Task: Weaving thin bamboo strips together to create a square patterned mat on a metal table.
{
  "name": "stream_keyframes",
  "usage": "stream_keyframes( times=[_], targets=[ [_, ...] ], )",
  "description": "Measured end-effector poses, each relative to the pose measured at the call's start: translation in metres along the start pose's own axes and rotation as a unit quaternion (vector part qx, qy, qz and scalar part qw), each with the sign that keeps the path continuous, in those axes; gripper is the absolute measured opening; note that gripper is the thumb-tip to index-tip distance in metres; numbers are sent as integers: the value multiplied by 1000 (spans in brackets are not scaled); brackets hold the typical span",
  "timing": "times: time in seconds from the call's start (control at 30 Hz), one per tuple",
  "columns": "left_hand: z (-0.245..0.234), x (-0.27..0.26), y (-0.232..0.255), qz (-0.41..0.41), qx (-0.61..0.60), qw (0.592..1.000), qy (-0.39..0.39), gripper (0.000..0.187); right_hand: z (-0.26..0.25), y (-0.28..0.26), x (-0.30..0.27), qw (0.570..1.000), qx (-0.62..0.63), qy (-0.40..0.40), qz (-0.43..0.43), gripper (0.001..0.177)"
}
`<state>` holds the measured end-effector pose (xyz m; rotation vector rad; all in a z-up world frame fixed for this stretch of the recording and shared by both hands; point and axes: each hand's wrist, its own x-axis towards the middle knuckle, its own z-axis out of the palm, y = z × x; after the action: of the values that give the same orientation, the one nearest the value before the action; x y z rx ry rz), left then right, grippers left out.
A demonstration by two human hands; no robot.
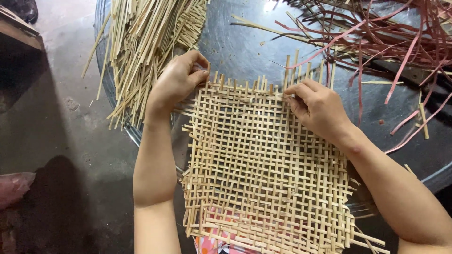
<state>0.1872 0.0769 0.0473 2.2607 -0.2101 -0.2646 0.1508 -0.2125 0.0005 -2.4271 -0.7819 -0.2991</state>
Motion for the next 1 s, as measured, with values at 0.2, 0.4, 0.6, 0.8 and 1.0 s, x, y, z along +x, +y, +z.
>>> stream_keyframes(
  times=[0.2,0.4,0.6,0.8,1.0],
  targets=[
    [8,7,-8,-39,159,986,20,18,0,-2,0,1000,-14,0,0,8],
    [7,2,-2,8,162,986,45,16,-1,-3,2,1000,-22,-1,-5,7],
    [12,5,-11,27,238,970,42,22,-1,-5,2,1000,-29,1,-5,7],
    [18,-1,-3,77,348,933,50,15,-1,-5,2,999,-31,7,-10,8],
    [22,-7,18,112,365,922,60,13,1,-2,1,999,-41,2,-19,8]
  ],
)
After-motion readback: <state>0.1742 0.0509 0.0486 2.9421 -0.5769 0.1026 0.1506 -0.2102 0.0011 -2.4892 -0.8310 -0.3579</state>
